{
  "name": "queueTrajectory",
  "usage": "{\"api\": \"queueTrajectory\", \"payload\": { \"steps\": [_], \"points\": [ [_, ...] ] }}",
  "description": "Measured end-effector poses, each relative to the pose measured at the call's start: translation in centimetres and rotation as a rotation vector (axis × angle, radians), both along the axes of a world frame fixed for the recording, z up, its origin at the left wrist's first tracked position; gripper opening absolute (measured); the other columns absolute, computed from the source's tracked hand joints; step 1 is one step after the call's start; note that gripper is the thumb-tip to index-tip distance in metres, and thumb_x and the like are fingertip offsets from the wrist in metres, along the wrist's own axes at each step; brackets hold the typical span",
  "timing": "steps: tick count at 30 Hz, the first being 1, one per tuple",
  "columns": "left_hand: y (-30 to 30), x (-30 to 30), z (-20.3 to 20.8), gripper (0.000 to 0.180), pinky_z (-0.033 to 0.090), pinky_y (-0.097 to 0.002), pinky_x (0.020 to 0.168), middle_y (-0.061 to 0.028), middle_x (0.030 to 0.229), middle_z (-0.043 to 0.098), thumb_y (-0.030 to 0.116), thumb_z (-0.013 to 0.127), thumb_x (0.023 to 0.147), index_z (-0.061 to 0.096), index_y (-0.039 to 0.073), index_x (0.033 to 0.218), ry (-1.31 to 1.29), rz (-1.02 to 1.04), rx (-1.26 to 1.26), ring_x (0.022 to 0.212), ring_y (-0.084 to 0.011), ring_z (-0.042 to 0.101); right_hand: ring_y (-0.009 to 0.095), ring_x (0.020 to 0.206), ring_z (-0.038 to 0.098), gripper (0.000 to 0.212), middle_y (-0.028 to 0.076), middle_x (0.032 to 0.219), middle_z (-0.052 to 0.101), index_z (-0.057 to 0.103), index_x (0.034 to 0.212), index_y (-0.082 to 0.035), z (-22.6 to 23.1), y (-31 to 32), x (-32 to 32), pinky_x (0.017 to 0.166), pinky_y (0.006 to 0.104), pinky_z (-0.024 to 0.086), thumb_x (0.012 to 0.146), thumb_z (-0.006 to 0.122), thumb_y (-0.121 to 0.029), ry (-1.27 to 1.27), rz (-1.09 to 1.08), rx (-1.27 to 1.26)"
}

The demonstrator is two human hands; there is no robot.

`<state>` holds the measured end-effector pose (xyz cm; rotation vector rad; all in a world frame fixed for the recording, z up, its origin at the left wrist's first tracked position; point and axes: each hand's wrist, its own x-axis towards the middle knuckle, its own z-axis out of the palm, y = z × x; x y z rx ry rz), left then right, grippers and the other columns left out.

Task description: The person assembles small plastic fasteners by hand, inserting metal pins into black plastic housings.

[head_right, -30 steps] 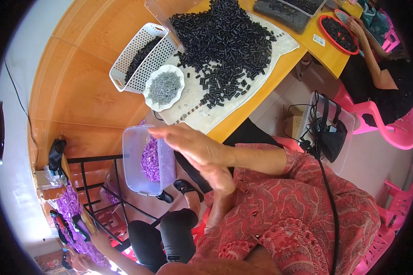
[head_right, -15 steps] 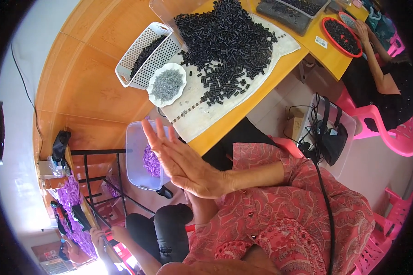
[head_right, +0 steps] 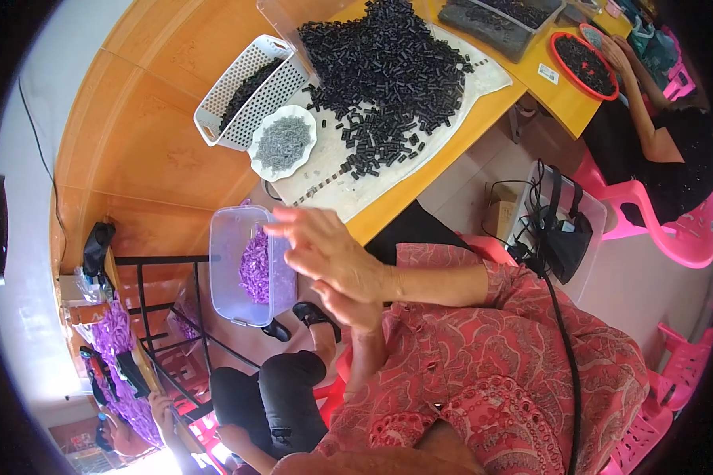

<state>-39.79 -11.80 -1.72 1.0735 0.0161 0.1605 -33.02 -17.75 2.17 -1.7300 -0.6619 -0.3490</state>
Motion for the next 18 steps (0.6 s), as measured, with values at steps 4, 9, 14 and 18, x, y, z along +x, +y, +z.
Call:
{"api": "queueTrajectory", "payload": {
  "steps": [4,9,14,18],
  "points": [
    [1.3,3.8,3.3,0.083,0.008,-0.0457,0.114,-0.0179,0.155,0.005,0.062,0.032,0.091,0.007,0.009,0.15,-0.252,-0.033,-0.087,0.143,-0.0361,0.003,0.033,0.13,0.034,0.055,0.015,0.146,0.029,0.025,0.146,-0.011,1.3,3.5,-3.2,0.107,0.0458,0.027,0.098,0.037,-0.035,0.116,-0.147,0.078],
    [2.3,3.7,2.8,0.07,0.02,-0.0484,0.111,-0.0158,0.155,0.01,0.053,0.027,0.097,0.009,0.011,0.15,-0.196,-0.072,0.076,0.139,-0.0351,0.02,0.036,0.135,0.029,0.064,0.017,0.152,0.018,0.012,0.149,-0.012,-0.6,4.8,-2.5,0.109,0.0462,0.023,0.097,0.039,-0.037,0.185,-0.257,-0.228],
    [1.0,1.7,-0.2,0.073,0.02,-0.042,0.112,-0.0165,0.155,0.008,0.055,0.03,0.096,0.008,0.01,0.15,-0.12,0.065,0.3,0.14,-0.034,0.019,0.033,0.141,0.015,0.07,0.019,0.152,0.016,0.021,0.148,-0.01,1.1,1.3,0.6,0.113,0.0446,0.014,0.094,0.043,-0.047,0.46,0.325,0.013],
    [-0.9,1.2,-0.3,0.067,0.026,-0.0398,0.109,-0.0176,0.149,0.023,0.045,0.034,0.098,0.013,0.005,0.148,0.122,0.013,0.285,0.135,-0.0258,0.029,0.03,0.14,0.02,0.062,0.017,0.148,0.025,0.032,0.144,-0.01,-1.0,0.6,2.6,0.113,0.043,0.017,0.094,0.046,-0.044,0.372,0.116,0.002]
  ]
}}
